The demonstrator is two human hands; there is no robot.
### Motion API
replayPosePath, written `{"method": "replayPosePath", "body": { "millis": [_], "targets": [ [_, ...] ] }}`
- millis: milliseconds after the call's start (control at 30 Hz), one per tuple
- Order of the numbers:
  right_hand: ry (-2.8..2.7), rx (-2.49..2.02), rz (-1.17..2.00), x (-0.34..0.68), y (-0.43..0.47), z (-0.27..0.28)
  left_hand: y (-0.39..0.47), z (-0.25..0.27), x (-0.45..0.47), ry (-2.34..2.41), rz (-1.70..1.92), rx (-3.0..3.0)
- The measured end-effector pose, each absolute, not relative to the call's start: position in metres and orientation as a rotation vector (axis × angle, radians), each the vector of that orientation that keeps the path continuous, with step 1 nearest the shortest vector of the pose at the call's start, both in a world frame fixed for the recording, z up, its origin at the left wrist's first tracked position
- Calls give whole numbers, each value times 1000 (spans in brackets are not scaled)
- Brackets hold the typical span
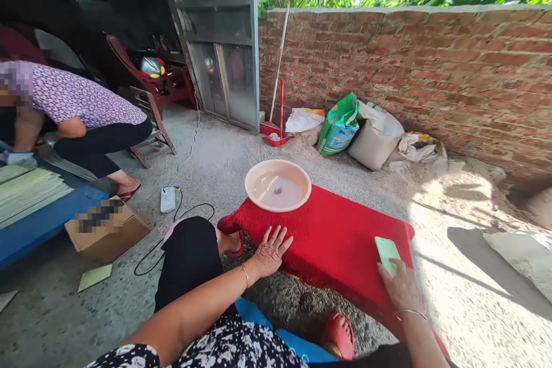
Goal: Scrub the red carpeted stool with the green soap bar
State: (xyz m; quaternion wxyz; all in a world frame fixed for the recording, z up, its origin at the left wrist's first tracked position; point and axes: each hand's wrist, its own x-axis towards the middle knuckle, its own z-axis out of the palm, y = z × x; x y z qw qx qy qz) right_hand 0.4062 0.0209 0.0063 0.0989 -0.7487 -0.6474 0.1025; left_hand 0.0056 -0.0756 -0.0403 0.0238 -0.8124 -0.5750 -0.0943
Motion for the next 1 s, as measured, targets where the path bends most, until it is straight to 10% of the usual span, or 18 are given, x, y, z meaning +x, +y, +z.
{"method": "replayPosePath", "body": {
  "millis": [1000],
  "targets": [
    [-2033,-1860,95,338,-42,13,-63,-9,-11,-1710,-332,-2645]
  ]
}}
